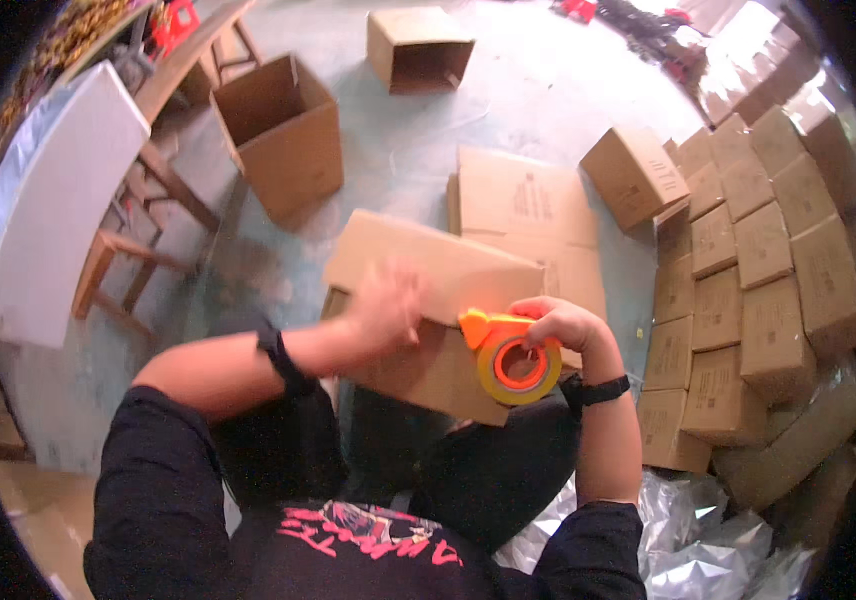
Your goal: Assembling and taping together cardboard shipping boxes in a warehouse environment.
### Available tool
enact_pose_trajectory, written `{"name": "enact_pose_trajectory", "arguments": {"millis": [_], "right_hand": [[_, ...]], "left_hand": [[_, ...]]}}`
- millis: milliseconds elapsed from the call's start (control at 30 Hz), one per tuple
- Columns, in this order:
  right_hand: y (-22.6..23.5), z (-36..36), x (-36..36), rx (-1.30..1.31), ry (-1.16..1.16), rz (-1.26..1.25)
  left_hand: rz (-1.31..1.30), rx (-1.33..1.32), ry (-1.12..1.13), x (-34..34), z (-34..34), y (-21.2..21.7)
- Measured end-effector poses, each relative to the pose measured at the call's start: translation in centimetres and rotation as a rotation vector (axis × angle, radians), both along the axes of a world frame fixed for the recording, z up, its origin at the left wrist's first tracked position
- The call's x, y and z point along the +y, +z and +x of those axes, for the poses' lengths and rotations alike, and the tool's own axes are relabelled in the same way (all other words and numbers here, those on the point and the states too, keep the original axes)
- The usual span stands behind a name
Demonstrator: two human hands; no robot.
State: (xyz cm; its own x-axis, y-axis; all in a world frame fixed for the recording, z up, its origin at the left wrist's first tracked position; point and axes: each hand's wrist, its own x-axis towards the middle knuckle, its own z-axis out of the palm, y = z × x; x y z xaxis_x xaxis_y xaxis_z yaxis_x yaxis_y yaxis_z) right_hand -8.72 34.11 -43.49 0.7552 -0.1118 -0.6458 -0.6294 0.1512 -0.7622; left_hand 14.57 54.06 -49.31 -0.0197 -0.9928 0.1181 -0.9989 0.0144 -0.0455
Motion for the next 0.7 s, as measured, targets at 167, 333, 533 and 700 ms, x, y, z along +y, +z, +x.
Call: {"name": "enact_pose_trajectory", "arguments": {"millis": [167, 333, 533, 700], "right_hand": [[1.2, 1.8, 2.8, -0.009, -0.043, -0.146], [0.6, 1.7, 2.1, 0.008, -0.003, -0.146], [2.0, 2.9, 4.0, -0.153, -0.034, -0.274], [2.7, 6.7, 6.5, -0.454, -0.18, -0.64]], "left_hand": [[0.682, 0.548, 0.436, -0.9, 9.3, 0.1], [0.525, 0.698, 0.413, -1.1, 10.0, -0.7], [0.454, 0.573, 0.477, -0.3, 8.1, -0.7], [0.192, 0.842, 0.613, 0.6, 7.4, -2.1]]}}
